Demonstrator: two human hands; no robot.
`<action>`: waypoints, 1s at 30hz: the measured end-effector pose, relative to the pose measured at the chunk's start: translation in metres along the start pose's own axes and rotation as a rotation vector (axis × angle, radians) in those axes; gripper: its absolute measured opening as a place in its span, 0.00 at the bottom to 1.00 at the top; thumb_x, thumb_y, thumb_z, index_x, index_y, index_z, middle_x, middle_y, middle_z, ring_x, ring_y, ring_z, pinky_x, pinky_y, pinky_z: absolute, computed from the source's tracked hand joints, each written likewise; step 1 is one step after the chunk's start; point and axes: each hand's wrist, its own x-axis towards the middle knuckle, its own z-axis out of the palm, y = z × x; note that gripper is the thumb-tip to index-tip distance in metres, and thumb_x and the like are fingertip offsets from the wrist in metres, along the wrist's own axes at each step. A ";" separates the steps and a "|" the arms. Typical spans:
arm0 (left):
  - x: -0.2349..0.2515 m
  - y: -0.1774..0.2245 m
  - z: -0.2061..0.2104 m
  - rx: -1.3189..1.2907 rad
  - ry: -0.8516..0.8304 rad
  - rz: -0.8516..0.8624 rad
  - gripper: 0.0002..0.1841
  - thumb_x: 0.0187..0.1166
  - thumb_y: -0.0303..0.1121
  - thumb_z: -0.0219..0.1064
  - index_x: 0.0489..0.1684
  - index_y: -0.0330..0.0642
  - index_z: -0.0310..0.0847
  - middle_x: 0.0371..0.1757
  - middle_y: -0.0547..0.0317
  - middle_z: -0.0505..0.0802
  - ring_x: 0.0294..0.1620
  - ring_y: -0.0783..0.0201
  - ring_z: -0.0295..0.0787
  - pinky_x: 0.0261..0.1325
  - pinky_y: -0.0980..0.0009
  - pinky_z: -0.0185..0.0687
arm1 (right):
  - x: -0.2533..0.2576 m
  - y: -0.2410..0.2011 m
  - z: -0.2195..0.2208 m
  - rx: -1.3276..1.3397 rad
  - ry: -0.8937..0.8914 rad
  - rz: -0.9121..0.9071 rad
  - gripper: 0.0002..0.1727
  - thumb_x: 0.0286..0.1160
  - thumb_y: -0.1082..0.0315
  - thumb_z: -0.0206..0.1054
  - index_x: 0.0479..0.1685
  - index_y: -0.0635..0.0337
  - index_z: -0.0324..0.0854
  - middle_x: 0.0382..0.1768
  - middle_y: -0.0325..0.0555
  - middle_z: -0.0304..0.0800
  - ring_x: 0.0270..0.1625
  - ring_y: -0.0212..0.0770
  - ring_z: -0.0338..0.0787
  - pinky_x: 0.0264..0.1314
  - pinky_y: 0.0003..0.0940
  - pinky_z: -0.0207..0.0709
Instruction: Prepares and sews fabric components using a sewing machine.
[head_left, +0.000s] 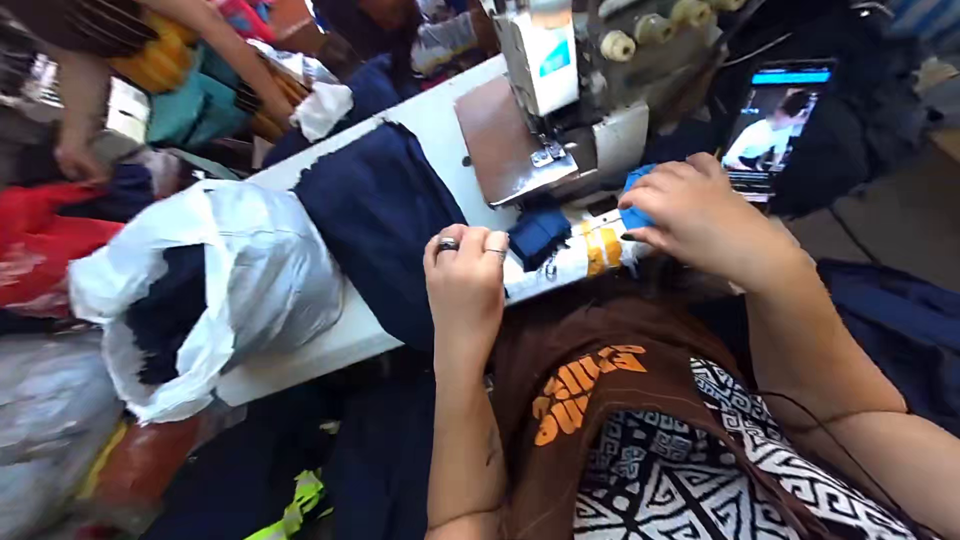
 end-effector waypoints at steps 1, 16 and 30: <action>-0.004 -0.009 0.019 -0.049 0.012 -0.043 0.08 0.80 0.26 0.66 0.48 0.38 0.92 0.53 0.46 0.93 0.64 0.43 0.87 0.70 0.42 0.77 | -0.005 0.003 -0.006 0.047 0.025 0.017 0.13 0.71 0.69 0.77 0.53 0.60 0.89 0.54 0.57 0.92 0.65 0.65 0.86 0.73 0.74 0.67; 0.016 0.000 0.123 0.025 0.296 -0.279 0.06 0.78 0.36 0.73 0.41 0.45 0.93 0.52 0.50 0.92 0.66 0.45 0.83 0.78 0.39 0.62 | -0.002 -0.025 0.061 0.438 0.139 0.060 0.07 0.78 0.67 0.68 0.45 0.53 0.92 0.43 0.40 0.94 0.50 0.40 0.91 0.63 0.49 0.80; 0.013 0.022 0.101 -0.477 0.418 -0.368 0.02 0.73 0.28 0.72 0.33 0.43 0.85 0.42 0.62 0.92 0.55 0.65 0.85 0.74 0.57 0.66 | 0.011 -0.043 0.087 0.874 0.086 0.275 0.11 0.85 0.67 0.62 0.52 0.55 0.91 0.43 0.42 0.88 0.32 0.31 0.85 0.36 0.29 0.83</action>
